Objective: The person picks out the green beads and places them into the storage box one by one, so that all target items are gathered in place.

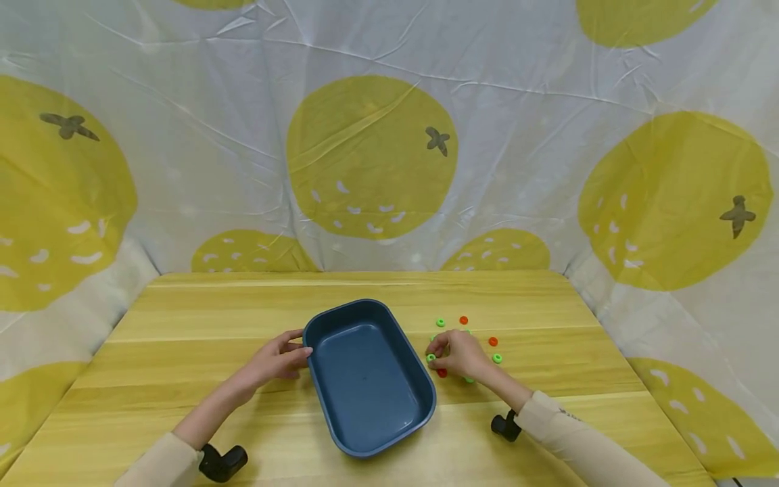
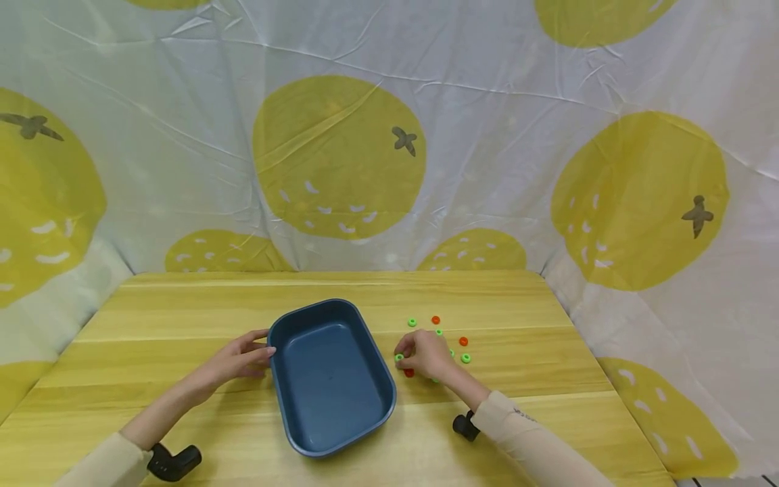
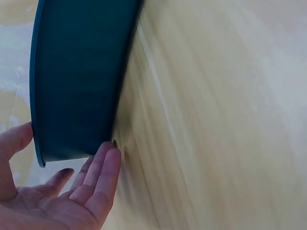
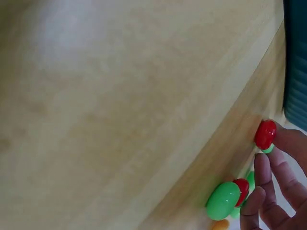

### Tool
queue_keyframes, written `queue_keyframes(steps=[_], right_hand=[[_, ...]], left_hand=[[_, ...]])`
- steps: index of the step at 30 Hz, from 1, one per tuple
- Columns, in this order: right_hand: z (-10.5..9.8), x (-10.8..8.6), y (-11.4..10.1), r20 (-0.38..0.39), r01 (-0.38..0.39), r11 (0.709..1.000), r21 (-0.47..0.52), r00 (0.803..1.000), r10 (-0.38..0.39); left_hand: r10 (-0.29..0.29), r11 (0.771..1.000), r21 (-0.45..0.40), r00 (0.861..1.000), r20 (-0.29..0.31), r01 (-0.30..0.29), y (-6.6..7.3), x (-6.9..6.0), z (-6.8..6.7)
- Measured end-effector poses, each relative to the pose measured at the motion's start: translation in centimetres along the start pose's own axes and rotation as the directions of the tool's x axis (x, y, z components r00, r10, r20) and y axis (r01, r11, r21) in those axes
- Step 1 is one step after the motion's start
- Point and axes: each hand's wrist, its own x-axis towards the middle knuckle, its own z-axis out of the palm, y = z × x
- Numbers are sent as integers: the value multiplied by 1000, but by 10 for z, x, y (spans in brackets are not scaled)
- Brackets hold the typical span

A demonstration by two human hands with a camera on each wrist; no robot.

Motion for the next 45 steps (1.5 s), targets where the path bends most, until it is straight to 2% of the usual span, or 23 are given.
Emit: queue_keyframes(steps=[4,11,14,18,23,29,33,37,41,45], right_hand=[[-1,-1,1,-18,17,1000,18,1000,-17],[-24,2,-9,-88,136,987,85,988,-128],[-38,7,-22,-113,185,979,87,978,-175],[-53,17,-47,-127,209,972,106,972,-195],[-58,32,-80,-113,251,957,148,965,-236],[-38,54,-112,-62,302,932,200,953,-296],[-15,69,-128,-31,324,920,220,945,-326],[10,81,-139,19,312,917,247,945,-327],[32,88,-143,78,272,932,238,952,-298],[51,94,-141,116,238,962,136,960,-254]], left_hand=[[-22,999,-41,999,23,23,0,0,1],[-35,997,-60,999,35,37,1,0,3],[-39,996,-80,999,32,41,0,0,3],[-35,992,-119,999,35,39,-1,0,3],[-35,988,-151,999,27,39,-3,1,3],[-31,986,-161,999,28,35,-2,0,5],[-37,986,-160,999,33,41,-1,-1,6],[-46,986,-156,998,36,52,0,-2,6],[-53,986,-153,998,38,58,0,-2,6],[-58,985,-159,998,35,63,0,-2,6]])
